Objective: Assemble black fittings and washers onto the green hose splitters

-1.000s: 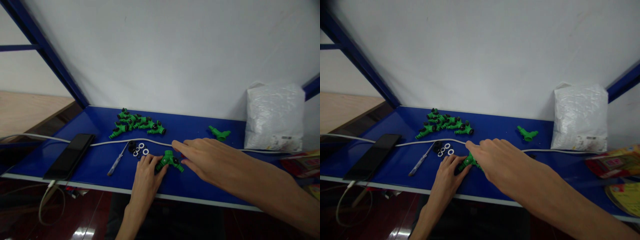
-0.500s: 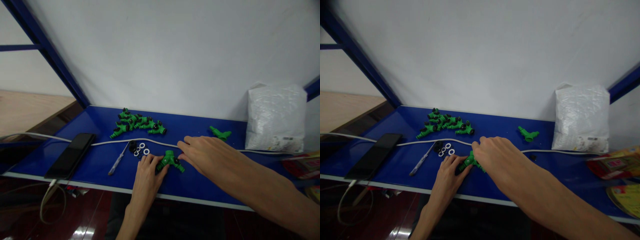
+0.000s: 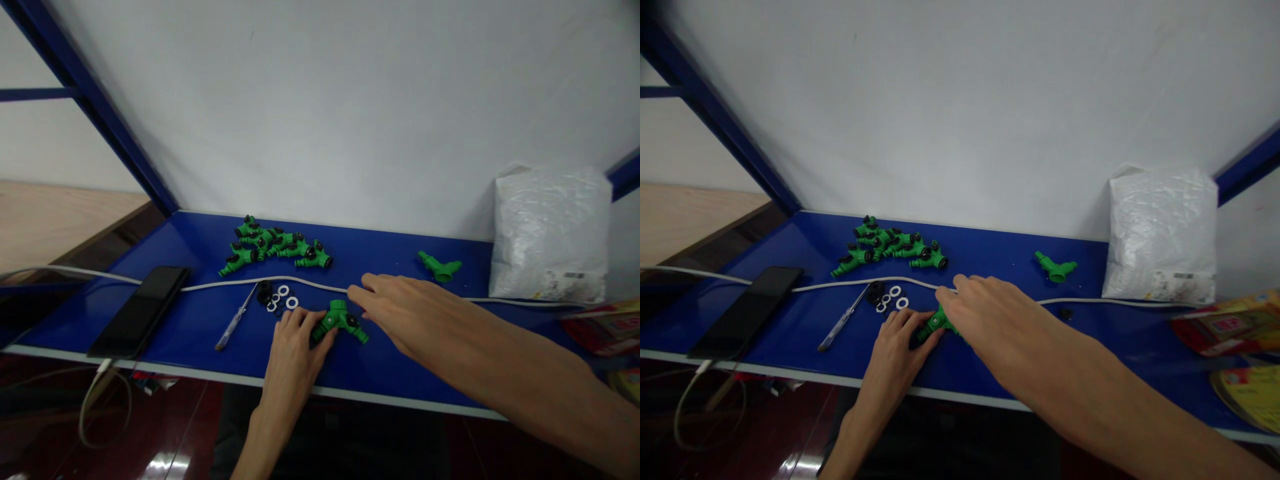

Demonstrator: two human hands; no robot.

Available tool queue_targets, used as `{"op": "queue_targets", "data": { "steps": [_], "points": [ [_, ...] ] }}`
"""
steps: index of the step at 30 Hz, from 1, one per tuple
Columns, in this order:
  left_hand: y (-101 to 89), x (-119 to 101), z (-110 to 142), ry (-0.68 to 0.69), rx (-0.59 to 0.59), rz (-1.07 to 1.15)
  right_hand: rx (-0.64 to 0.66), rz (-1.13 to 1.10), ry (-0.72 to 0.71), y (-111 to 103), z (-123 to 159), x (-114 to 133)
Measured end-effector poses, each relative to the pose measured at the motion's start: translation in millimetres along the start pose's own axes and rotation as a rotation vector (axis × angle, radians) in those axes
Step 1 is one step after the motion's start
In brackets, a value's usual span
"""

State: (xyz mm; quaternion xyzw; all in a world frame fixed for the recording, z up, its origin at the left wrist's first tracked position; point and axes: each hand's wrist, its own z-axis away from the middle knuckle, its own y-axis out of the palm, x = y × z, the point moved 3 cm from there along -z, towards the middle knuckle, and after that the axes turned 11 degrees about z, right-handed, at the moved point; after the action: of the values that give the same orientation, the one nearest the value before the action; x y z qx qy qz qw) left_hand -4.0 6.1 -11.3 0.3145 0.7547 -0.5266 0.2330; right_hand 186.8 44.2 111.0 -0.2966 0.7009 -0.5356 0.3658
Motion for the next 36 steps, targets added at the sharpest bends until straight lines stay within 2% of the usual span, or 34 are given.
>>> {"op": "queue_targets", "data": {
  "steps": [5, 10, 13, 17, 21, 23, 28, 32, 36],
  "points": [
    [0.2, 0, 0, -0.009, 0.01, 0.0, 0.012, 0.02, -0.044, 1, 2, 1],
    [0.1, 0, 0, -0.017, 0.017, -0.007, -0.014, 0.17, -0.1, -5, -8, 5],
    [-0.4, -1, -1, -0.025, 0.027, -0.004, 0.019, 0.196, -0.062, -8, -14, 6],
    [-0.9, -2, -1, -0.026, 0.015, 0.004, 0.021, 0.092, 0.113, 2, 2, 0],
    [-0.4, -1, 1, -0.016, 0.009, 0.012, -0.045, -0.081, 0.366, 32, 50, -15],
    [-0.2, 0, 1, -0.013, 0.003, 0.012, -0.035, -0.207, 0.442, 48, 74, -18],
    [0.4, 1, 0, -0.004, -0.015, -0.001, -0.067, -0.231, 0.585, 80, 114, -1],
    [1.3, 2, -1, 0.015, 0.0, -0.009, -0.115, -0.144, 0.826, 101, 124, 16],
    [1.3, 4, -2, 0.013, 0.001, -0.025, -0.161, -0.063, 0.886, 107, 113, 21]
  ]
}}
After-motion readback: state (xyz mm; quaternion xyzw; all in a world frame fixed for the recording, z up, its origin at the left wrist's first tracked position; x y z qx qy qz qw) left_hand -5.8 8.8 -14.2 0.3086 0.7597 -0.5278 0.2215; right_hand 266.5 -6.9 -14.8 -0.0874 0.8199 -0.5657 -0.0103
